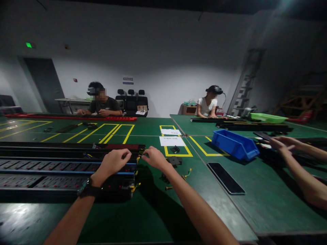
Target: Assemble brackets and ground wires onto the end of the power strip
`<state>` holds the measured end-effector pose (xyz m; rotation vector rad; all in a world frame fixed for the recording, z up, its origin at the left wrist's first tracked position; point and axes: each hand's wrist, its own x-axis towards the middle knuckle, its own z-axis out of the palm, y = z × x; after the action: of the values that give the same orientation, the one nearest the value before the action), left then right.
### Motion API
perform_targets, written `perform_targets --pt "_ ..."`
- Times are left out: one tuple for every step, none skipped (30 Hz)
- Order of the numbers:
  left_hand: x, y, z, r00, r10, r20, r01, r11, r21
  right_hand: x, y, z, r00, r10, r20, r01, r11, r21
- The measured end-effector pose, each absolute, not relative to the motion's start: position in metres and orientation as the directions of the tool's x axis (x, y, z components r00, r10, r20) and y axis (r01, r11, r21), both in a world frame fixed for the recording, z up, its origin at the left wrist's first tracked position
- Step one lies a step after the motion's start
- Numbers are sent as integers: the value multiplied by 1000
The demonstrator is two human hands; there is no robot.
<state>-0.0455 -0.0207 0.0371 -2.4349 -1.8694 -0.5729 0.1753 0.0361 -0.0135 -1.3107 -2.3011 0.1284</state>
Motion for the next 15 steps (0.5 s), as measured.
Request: perform_targets --pt "-54 -18 34 165 941 295 948 -235 217 163 44 -11 -432 835 341 801 528 -280" --pt "-61 -16 30 143 946 291 948 -215 233 152 50 -8 -435 845 312 823 514 -243" --pt "-65 -16 25 144 949 281 942 -218 254 143 56 -7 -437 855 279 844 497 -203" --pt "-67 -17 19 143 953 267 936 -218 277 136 61 -6 -440 863 248 859 485 -165" --pt "-68 -18 13 138 958 253 931 -212 297 130 65 -5 -446 867 222 867 480 -131" --pt "-68 -19 8 131 960 248 927 -207 313 126 68 -5 -460 864 208 867 487 -108" --pt "-68 -20 3 122 962 245 925 -199 322 122 70 -5 -477 854 208 858 504 -97" --pt "-67 -21 0 114 963 243 927 -191 322 118 72 -5 -498 838 224 844 528 -99" --pt "-66 -22 -3 108 963 247 931 -185 314 115 73 -5 -517 819 251 824 555 -113" --pt "-66 -22 -4 104 962 251 936 -180 301 111 74 -4 -530 799 283 802 581 -138" --pt "-65 -22 -5 106 961 255 941 -180 286 108 74 -3 -537 784 313 779 602 -172" --pt "-65 -22 -4 111 959 260 946 -183 269 106 73 -2 -537 772 340 757 619 -210" --pt "-64 -23 -4 120 958 261 949 -188 254 106 71 0 -533 765 361 736 630 -249" --pt "-64 -23 -3 131 957 259 951 -196 241 107 69 2 -527 764 373 718 634 -286" --pt "-63 -24 -2 142 956 256 951 -203 231 111 66 3 -517 768 377 706 632 -319"
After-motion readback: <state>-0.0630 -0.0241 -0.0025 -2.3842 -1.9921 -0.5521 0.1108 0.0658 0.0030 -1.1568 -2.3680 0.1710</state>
